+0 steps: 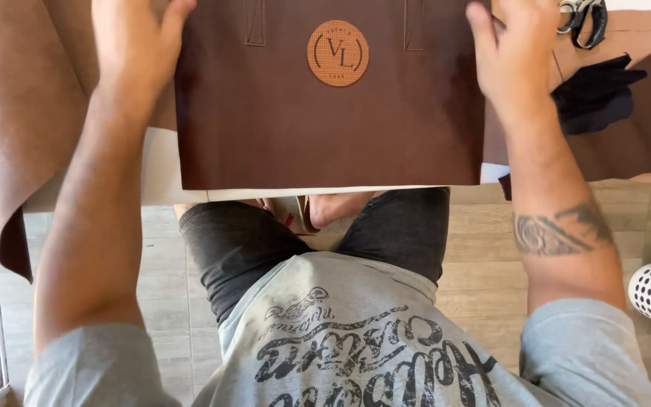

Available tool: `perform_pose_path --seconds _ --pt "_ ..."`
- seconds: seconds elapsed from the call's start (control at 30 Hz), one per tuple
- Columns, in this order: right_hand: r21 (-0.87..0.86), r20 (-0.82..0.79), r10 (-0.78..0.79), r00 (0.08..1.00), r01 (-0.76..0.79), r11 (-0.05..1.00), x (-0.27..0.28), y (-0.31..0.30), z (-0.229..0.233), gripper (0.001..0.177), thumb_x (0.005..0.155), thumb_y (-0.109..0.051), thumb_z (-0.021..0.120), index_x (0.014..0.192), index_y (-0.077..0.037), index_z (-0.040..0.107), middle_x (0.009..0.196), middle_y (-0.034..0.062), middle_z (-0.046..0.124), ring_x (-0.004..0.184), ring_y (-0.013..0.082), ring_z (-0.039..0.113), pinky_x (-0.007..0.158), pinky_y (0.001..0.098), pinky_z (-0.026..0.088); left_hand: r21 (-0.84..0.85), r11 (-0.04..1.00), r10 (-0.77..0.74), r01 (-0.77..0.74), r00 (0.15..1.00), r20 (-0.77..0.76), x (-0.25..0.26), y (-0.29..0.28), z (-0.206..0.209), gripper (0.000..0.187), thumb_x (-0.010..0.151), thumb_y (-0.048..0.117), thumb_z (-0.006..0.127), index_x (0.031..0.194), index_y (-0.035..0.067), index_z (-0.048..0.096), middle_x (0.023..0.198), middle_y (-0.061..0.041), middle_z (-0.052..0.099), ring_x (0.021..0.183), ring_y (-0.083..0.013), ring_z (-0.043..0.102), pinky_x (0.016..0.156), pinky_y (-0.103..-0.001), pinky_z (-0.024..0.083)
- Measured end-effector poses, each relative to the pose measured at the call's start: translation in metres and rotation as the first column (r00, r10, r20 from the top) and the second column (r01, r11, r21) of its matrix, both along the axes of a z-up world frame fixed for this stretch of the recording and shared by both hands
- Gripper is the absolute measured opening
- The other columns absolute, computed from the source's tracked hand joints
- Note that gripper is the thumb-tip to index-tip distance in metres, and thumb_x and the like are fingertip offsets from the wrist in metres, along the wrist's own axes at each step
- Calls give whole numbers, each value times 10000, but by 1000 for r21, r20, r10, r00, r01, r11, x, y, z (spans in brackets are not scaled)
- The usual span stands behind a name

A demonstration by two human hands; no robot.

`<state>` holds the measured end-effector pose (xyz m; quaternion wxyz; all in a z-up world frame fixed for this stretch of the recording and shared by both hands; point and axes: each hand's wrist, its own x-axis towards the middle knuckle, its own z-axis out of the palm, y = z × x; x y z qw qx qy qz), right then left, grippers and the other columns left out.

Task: Applying glue to a leather logo and attaching it to a leather bag

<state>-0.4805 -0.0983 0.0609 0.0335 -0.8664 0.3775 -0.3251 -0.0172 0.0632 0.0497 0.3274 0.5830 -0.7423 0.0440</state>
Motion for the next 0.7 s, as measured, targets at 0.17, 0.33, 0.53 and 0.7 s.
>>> perform_pose_path --seconds 0.17,0.33,0.53,0.7 --pt "-62 -309 190 932 -219 974 -26 115 5 670 1049 -496 539 1292 113 679 1432 280 629 1335 476 608 1034 597 546 330 944 14 -23 999 28 -35 78 -9 814 935 279 844 1545 -94 455 1663 -277 314 1530 -495 311 1183 -693 306" --pt "-30 -313 139 939 -157 987 -35 148 -4 390 1056 -280 666 1155 93 723 1370 235 682 1315 420 631 1018 505 550 315 937 96 -153 977 190 -61 115 -3 727 1037 475 630 1463 -110 558 1633 -273 399 1528 -491 309 1188 -693 280" --pt "-5 -138 179 974 -181 983 27 129 7 347 1080 -195 656 1188 133 694 1355 244 660 1222 423 646 1002 505 541 131 990 -53 42 995 80 -105 46 14 400 1078 164 692 1359 -116 640 1534 -233 537 1466 -407 452 1192 -558 366" --pt "5 -258 115 959 -118 993 74 94 -24 550 986 -307 825 1324 85 636 1474 188 580 1223 366 546 916 500 527 139 978 -168 154 982 91 -130 -21 -21 546 982 135 827 1420 -87 589 1569 -190 478 1474 -365 418 1189 -545 382"
